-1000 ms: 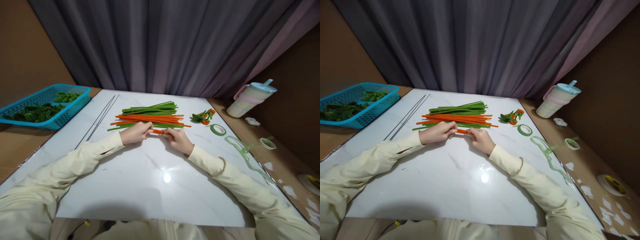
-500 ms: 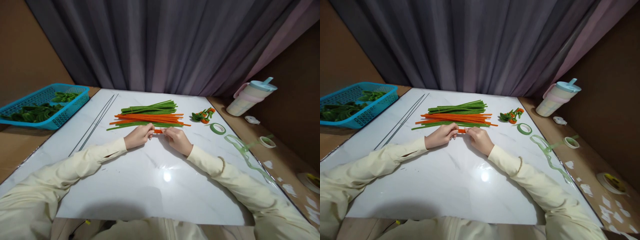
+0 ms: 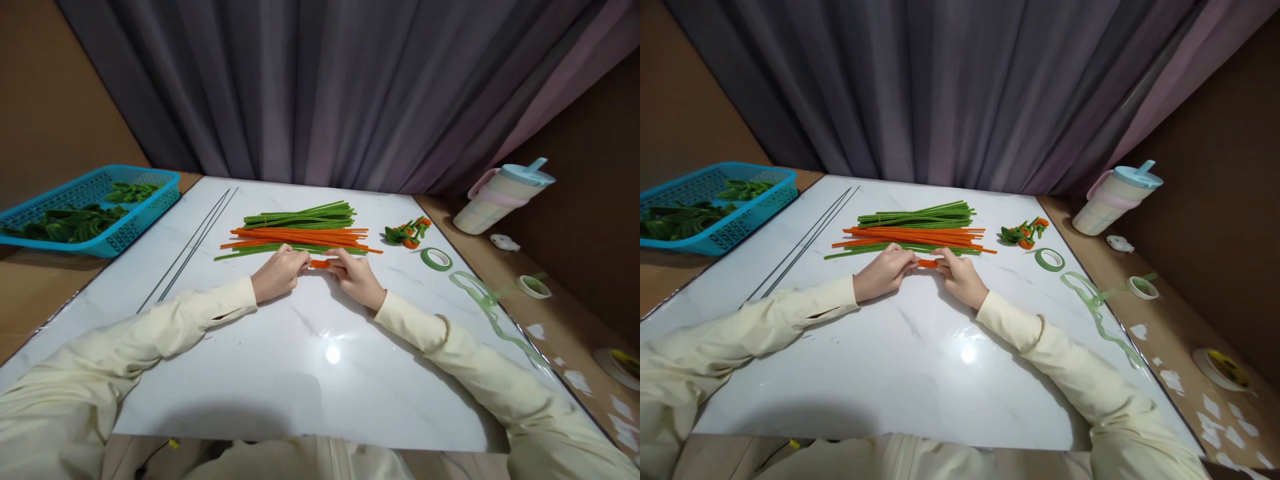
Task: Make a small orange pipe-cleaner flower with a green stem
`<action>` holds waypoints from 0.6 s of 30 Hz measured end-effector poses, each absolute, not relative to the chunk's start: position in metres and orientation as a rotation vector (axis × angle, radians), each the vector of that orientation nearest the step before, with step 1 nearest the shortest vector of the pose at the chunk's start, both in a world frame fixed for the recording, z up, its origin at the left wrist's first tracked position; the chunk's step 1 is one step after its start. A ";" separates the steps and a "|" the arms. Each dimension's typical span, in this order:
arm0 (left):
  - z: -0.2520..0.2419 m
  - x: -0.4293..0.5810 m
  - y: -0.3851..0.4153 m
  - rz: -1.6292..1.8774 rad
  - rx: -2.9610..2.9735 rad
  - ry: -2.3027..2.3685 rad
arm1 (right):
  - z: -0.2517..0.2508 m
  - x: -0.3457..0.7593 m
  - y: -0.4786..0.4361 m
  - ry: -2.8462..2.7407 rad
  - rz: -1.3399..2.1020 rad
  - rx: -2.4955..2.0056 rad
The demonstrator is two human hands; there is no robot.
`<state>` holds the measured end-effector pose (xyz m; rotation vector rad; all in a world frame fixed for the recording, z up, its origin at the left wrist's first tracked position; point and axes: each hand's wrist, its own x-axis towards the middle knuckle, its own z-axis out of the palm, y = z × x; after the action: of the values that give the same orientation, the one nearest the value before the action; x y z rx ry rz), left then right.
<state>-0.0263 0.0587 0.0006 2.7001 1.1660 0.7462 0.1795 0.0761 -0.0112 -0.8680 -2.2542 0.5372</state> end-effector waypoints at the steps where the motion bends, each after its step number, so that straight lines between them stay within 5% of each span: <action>1: 0.001 -0.026 0.059 0.746 2.716 1.159 | -0.011 0.180 0.077 -2.227 0.583 -0.859; 18: 0.007 -0.031 0.062 0.805 3.273 0.941 | -0.010 0.176 0.069 -2.167 0.615 -0.830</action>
<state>-0.0306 0.0620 0.0065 3.2733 0.9406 0.8048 0.1759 0.0685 -0.0098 -0.8300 -2.1666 0.6152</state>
